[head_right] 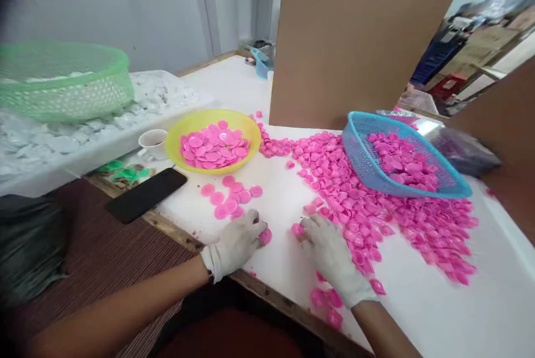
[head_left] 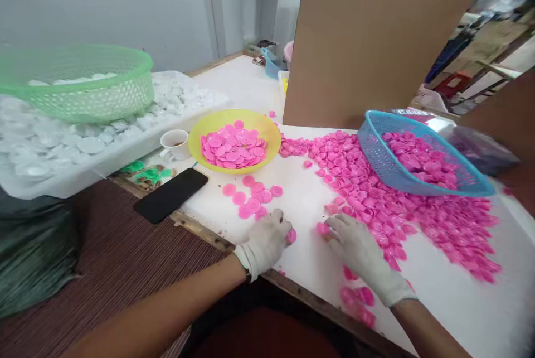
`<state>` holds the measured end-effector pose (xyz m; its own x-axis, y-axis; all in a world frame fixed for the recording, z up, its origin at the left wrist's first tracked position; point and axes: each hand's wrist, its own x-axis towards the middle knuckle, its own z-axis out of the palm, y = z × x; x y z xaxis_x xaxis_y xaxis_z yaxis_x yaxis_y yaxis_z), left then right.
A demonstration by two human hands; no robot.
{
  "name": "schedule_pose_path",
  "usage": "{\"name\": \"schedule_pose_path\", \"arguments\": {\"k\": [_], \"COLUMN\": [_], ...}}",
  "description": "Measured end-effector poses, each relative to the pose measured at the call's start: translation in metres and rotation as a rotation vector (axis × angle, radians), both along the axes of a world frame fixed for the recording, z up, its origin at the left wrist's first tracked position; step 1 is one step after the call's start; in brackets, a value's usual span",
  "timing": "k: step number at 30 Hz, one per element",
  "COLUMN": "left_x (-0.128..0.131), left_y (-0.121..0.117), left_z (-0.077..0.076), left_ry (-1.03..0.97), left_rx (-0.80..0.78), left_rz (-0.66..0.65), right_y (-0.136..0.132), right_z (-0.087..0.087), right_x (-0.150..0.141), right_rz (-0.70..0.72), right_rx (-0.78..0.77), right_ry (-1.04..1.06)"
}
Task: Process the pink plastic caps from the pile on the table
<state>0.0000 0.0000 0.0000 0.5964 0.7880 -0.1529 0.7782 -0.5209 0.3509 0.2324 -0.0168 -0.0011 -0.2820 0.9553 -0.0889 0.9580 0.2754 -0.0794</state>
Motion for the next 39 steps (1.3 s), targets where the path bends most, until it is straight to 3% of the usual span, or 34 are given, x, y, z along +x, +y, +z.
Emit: {"name": "schedule_pose_path", "arguments": {"k": [5,11,14,16,19,21,23,24,26,29,31,33,36,39], "left_x": [0.0,-0.013,-0.013,-0.009,0.0,0.005,0.007,0.007,0.006,0.005,0.007,0.011,0.017,0.021], "left_y": [-0.002,-0.001,-0.004,-0.007,-0.01,-0.011,-0.01,-0.009,-0.008,-0.007,-0.007,-0.006,-0.003,0.003], "left_z": [-0.006,-0.002,0.004,0.008,0.011,0.012,0.013,0.013,0.013,0.009,0.001,-0.007,-0.018,-0.018], "left_ry": [-0.149,-0.637,-0.796,-0.833,-0.819,-0.803,-0.799,-0.806,-0.824,-0.783,-0.703,-0.664,-0.667,-0.599], "left_rx": [-0.048,-0.381,-0.549,-0.442,-0.118,0.002,0.039,0.025,-0.132,-0.688,-0.993,-1.094,-1.117,-1.131], "left_rz": [0.148,0.442,0.503,0.42,0.135,-0.04,-0.081,-0.031,0.155,0.436,0.515,0.542,0.549,0.556], "right_y": [-0.015,-0.017,-0.015,-0.013,-0.011,-0.01,-0.008,-0.007,-0.004,-0.002,-0.002,-0.004,-0.006,-0.004], "right_z": [0.001,0.001,0.008,0.017,0.032,0.036,0.034,0.031,0.022,0.007,-0.001,-0.006,-0.008,-0.007], "right_x": [-0.033,-0.054,-0.054,-0.052,-0.051,-0.051,-0.05,-0.048,-0.046,-0.044,-0.046,-0.048,-0.051,-0.052], "right_rz": [0.063,0.124,0.064,-0.068,-0.293,-0.392,-0.461,-0.491,-0.534,-0.514,-0.459,-0.409,-0.376,-0.374], "right_rx": [-0.046,-0.062,-0.139,-0.24,-0.548,-0.732,-0.769,-0.739,-0.652,-0.59,-0.586,-0.585,-0.63,-0.756], "right_ry": [0.026,0.021,0.247,0.508,0.897,1.127,1.343,1.415,1.428,1.228,1.115,1.03,0.943,0.923]}}
